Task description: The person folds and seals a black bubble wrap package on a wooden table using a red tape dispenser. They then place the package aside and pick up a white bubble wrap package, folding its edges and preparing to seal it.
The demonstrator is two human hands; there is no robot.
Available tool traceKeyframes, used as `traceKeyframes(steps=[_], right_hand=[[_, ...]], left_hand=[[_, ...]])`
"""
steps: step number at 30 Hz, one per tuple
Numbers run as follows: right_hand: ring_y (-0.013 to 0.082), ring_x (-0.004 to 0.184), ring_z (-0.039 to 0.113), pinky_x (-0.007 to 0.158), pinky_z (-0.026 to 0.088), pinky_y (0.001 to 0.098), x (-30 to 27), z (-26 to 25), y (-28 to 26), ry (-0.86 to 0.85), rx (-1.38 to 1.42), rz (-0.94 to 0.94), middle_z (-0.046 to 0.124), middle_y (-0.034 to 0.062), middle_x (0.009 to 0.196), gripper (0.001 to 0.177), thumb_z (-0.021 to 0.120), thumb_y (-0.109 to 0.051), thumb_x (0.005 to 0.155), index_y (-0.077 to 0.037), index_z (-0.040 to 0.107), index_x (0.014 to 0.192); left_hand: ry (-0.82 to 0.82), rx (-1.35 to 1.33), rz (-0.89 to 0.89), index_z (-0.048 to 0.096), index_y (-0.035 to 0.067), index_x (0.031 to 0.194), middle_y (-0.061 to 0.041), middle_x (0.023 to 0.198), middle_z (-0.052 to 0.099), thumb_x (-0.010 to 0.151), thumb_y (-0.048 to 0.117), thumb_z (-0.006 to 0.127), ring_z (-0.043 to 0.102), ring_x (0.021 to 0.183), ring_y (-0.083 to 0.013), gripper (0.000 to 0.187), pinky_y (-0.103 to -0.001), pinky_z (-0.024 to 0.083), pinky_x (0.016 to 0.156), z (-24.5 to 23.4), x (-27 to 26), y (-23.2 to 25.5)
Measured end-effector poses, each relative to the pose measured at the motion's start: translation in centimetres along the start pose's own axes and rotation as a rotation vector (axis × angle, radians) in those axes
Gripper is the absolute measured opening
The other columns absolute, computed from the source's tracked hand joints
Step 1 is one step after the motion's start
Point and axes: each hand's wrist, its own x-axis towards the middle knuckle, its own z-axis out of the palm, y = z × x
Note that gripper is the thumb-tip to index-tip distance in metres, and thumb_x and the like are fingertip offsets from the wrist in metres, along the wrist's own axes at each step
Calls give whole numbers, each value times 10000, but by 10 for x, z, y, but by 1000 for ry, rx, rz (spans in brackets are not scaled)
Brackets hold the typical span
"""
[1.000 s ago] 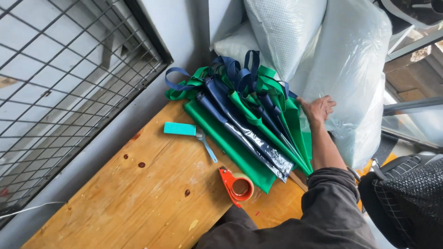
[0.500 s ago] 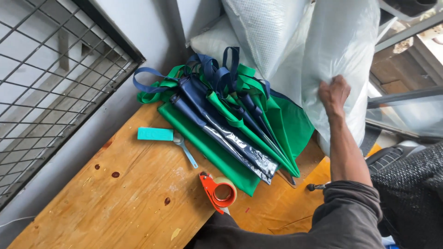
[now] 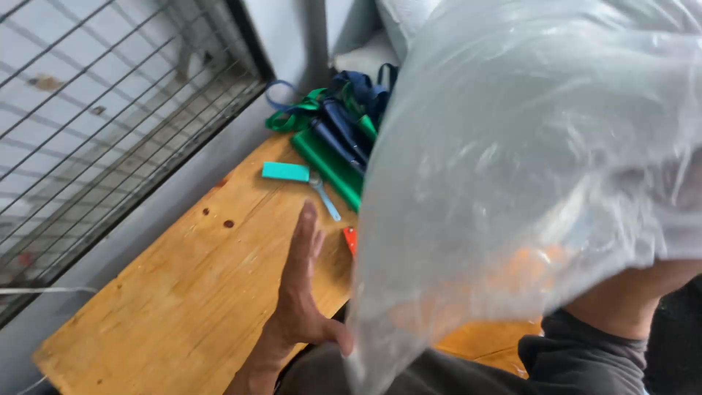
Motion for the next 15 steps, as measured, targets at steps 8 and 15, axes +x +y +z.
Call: traceKeyframes(steps=[8, 15], right_hand=[[22, 629, 377, 589, 287, 234, -225, 224, -70, -114, 306, -108, 452, -104, 687, 357, 782, -69, 833, -191, 456, 757], [425, 577, 537, 556, 381, 534, -408, 469, -10, -751, -230, -335, 569, 171, 677, 300, 557, -268, 931, -36, 398, 827]], left_hand=[[319, -126, -216, 202, 47, 1521, -175, 1543, 173, 683, 811, 646, 199, 1443, -352, 1218, -555, 293, 1178, -57, -85, 107], [795, -192, -517, 375, 79, 1402, -152, 1323, 346, 774, 834, 589, 368, 1212, -321, 1005, -496, 390, 1025, -148, -265, 69]])
